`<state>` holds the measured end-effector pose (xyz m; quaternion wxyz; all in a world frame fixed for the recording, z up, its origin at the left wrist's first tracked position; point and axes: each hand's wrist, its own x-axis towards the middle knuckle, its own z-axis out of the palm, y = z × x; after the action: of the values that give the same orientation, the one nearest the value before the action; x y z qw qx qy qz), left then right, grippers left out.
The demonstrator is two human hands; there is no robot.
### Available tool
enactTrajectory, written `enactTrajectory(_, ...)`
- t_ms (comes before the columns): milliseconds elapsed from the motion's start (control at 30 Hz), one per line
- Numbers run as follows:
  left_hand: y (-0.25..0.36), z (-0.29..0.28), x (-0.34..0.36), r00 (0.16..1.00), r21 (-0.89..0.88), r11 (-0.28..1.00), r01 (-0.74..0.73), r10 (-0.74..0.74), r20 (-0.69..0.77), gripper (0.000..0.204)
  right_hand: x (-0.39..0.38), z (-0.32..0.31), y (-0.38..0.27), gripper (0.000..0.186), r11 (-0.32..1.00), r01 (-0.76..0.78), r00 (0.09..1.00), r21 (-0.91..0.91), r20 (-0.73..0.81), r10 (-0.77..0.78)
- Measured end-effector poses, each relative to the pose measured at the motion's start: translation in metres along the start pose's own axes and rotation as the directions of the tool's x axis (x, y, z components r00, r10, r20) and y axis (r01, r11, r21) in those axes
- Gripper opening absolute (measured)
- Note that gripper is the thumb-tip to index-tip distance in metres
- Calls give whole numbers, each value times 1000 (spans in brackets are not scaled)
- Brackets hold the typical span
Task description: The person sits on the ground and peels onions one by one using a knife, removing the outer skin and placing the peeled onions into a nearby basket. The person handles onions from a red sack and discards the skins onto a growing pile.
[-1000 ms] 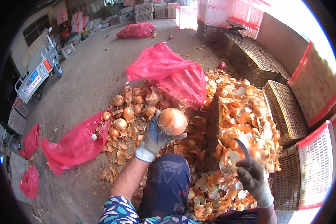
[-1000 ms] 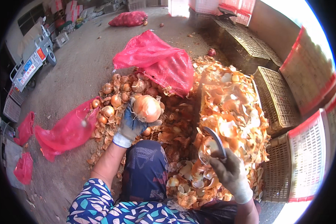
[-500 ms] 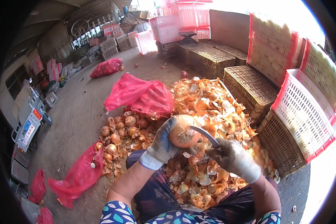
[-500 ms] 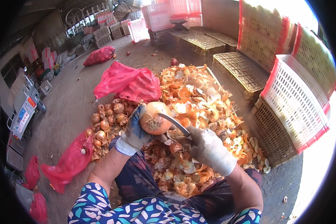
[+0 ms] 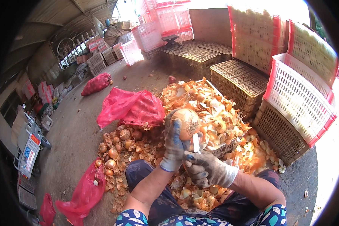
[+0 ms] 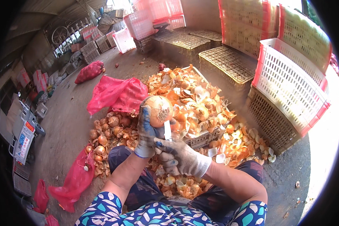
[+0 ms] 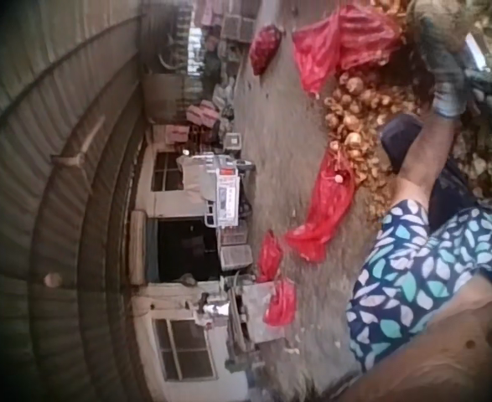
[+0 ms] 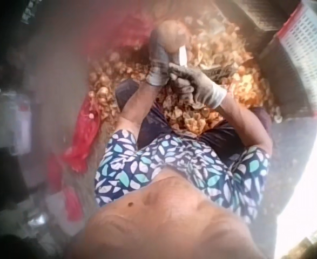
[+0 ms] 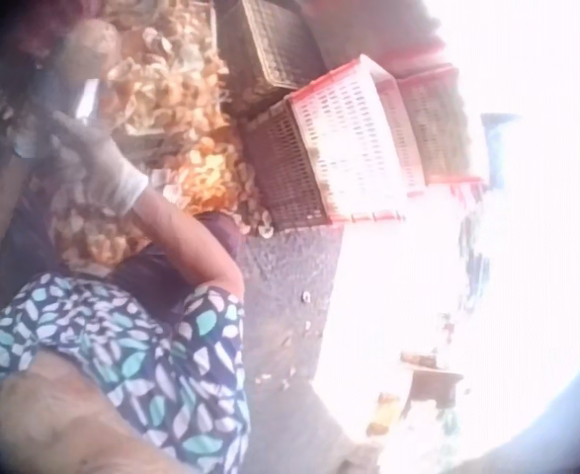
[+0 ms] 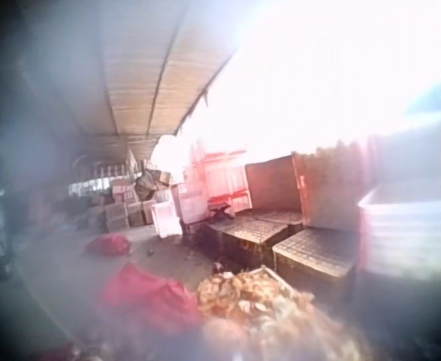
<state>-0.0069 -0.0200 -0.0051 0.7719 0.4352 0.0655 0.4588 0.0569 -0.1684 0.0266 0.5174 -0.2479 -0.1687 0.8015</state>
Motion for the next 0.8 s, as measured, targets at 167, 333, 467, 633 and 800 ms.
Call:
enactTrajectory(167, -5, 2, 15, 930, 256, 895, -365, 363, 60, 43, 7, 6, -9, 24, 999, 10, 999, 42, -50, -8)
enactTrajectory(333, 0, -25, 22, 920, 567, 736, -370, 375, 114, 40, 15, -38, -42, 21, -319, -259, 497, -912, 158, -853)
enactTrajectory(467, 9, -8, 13, 993, 42, 994, -99, 97, 64, 45, 21, -19, -51, 30, 651, 396, 718, -647, -224, -659)
enactTrajectory(633, 8, -10, 7, 998, 220, 974, -49, 36, 59, 48, 26, -11, -52, 26, 729, 286, 730, -621, -352, -586)
enactTrajectory(800, -15, -31, 16, 916, -79, 928, 364, -372, -150, 45, 26, 8, -4, 17, -254, 442, 724, -860, 509, -465)
